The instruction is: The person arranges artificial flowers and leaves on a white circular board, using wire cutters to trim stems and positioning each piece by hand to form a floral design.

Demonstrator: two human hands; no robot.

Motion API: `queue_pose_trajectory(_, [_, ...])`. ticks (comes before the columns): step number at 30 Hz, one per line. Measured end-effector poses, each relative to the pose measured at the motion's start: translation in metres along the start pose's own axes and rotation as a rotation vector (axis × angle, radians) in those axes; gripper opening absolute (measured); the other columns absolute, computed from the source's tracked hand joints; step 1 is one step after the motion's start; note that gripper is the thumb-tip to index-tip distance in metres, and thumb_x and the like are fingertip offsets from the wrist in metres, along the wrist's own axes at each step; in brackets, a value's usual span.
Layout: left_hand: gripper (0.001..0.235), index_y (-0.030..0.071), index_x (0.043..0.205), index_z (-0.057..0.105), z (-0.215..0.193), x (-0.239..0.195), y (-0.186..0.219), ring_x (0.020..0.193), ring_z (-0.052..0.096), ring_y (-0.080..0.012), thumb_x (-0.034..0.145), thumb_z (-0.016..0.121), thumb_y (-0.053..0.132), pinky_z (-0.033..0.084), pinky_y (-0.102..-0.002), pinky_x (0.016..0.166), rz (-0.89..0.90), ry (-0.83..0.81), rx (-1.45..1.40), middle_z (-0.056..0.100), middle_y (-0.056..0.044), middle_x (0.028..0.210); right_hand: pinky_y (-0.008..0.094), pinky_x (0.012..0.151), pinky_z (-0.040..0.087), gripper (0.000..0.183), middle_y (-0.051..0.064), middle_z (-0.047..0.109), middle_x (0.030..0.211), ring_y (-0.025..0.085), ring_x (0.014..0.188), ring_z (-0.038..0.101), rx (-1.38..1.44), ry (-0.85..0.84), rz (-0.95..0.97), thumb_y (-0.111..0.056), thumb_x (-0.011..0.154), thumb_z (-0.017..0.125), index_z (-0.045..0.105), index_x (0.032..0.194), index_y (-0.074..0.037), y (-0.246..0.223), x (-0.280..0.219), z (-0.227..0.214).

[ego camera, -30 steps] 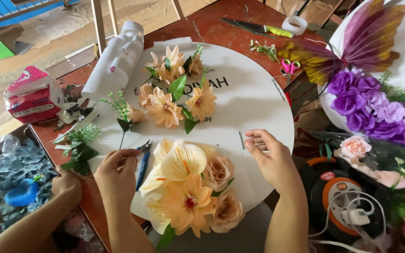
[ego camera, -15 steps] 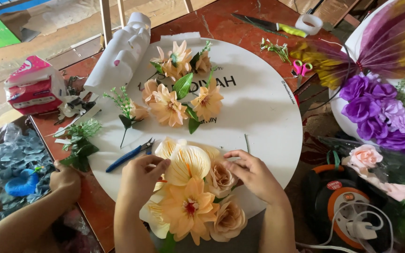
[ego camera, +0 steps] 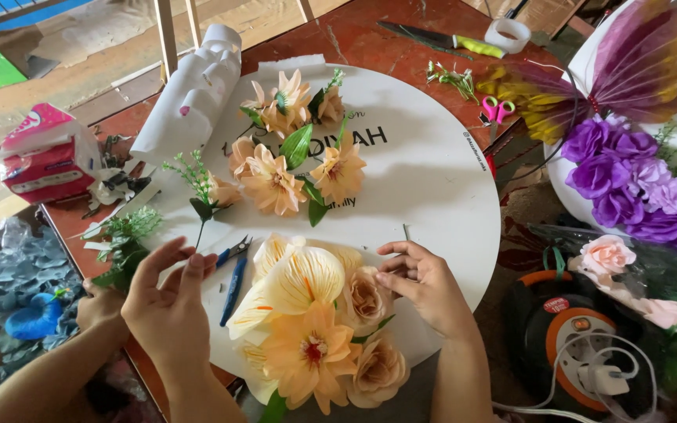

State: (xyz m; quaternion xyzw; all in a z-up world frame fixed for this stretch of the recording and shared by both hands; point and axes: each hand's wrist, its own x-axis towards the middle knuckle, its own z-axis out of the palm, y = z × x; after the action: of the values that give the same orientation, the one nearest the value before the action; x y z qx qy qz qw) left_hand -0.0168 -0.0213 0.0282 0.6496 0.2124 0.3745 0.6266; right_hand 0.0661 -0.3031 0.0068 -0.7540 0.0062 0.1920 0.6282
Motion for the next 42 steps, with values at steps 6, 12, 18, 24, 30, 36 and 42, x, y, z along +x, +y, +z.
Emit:
queue_pose_trajectory(6, [0.023, -0.007, 0.120, 0.064, 0.008, -0.001, 0.002, 0.083, 0.074, -0.0266, 0.098, 0.066, -0.012, 0.067, -0.034, 0.085, 0.021, 0.033, -0.026, 0.067, -0.017, 0.097, 0.028, 0.079, 0.060, 0.030, 0.008, 0.078, 0.095, 0.014, 0.084, 0.070, -0.116, 0.100, -0.066, -0.007, 0.087, 0.076, 0.074, 0.116, -0.010, -0.011, -0.008, 0.003])
queue_pose_trajectory(12, [0.024, -0.008, 0.122, 0.063, 0.003, -0.001, -0.003, 0.088, 0.072, -0.0242, 0.100, 0.065, -0.017, 0.067, -0.031, 0.086, 0.114, 0.150, -0.073, 0.066, -0.017, 0.104, 0.025, 0.078, 0.056, 0.026, 0.001, 0.077, 0.099, 0.010, 0.096, 0.070, -0.226, 0.044, -0.155, -0.023, 0.090, 0.073, 0.078, 0.113, -0.011, -0.004, -0.005, -0.003])
queue_pose_trajectory(18, [0.020, 0.005, 0.120, 0.065, 0.000, 0.000, 0.001, 0.086, 0.075, -0.0173, 0.105, 0.067, -0.009, 0.070, -0.027, 0.083, 0.118, 0.342, -0.194, 0.070, -0.007, 0.104, 0.027, 0.091, 0.053, 0.070, 0.004, 0.075, 0.138, 0.015, 0.140, 0.065, -0.258, -0.096, 0.051, -0.056, 0.066, 0.076, 0.067, 0.127, -0.023, -0.034, -0.016, 0.011])
queue_pose_trajectory(24, [0.015, 0.011, 0.117, 0.063, -0.014, 0.005, -0.007, 0.092, 0.072, -0.0167, 0.110, 0.066, -0.002, 0.057, -0.024, 0.076, 0.183, 0.636, -0.313, 0.068, -0.006, 0.106, 0.022, 0.072, 0.044, 0.034, -0.002, 0.056, 0.087, 0.012, 0.078, 0.053, -0.249, -0.093, 0.062, -0.031, 0.089, 0.076, 0.079, 0.120, -0.019, -0.017, -0.009, 0.015])
queue_pose_trajectory(30, [0.014, 0.015, 0.110, 0.062, -0.005, 0.002, 0.012, 0.093, 0.067, -0.0131, 0.107, 0.063, 0.000, 0.060, -0.019, 0.085, 0.034, 0.672, -0.404, 0.064, 0.000, 0.104, 0.030, 0.105, 0.049, 0.066, 0.002, 0.067, 0.142, 0.016, 0.126, 0.066, -0.254, -0.180, 0.142, -0.021, 0.079, 0.074, 0.063, 0.143, -0.029, -0.024, -0.010, 0.009])
queue_pose_trajectory(36, [0.016, 0.013, 0.111, 0.065, -0.019, 0.007, -0.011, 0.095, 0.069, -0.0146, 0.108, 0.061, -0.002, 0.054, -0.019, 0.080, 0.067, 0.643, -0.464, 0.064, -0.004, 0.103, 0.030, 0.092, 0.054, 0.019, 0.004, 0.067, 0.100, 0.015, 0.096, 0.069, -0.142, -0.233, 0.063, -0.004, 0.083, 0.073, 0.058, 0.073, -0.008, -0.014, -0.007, 0.012])
queue_pose_trajectory(42, [0.017, 0.013, 0.112, 0.064, -0.012, 0.003, 0.005, 0.089, 0.062, -0.0164, 0.107, 0.062, -0.003, 0.059, -0.023, 0.087, 0.045, 0.658, -0.506, 0.064, -0.004, 0.104, 0.025, 0.071, 0.049, 0.034, -0.001, 0.052, 0.070, 0.010, 0.072, 0.054, -0.087, -0.168, 0.023, -0.001, 0.088, 0.079, 0.052, 0.069, -0.009, 0.005, -0.001, 0.014])
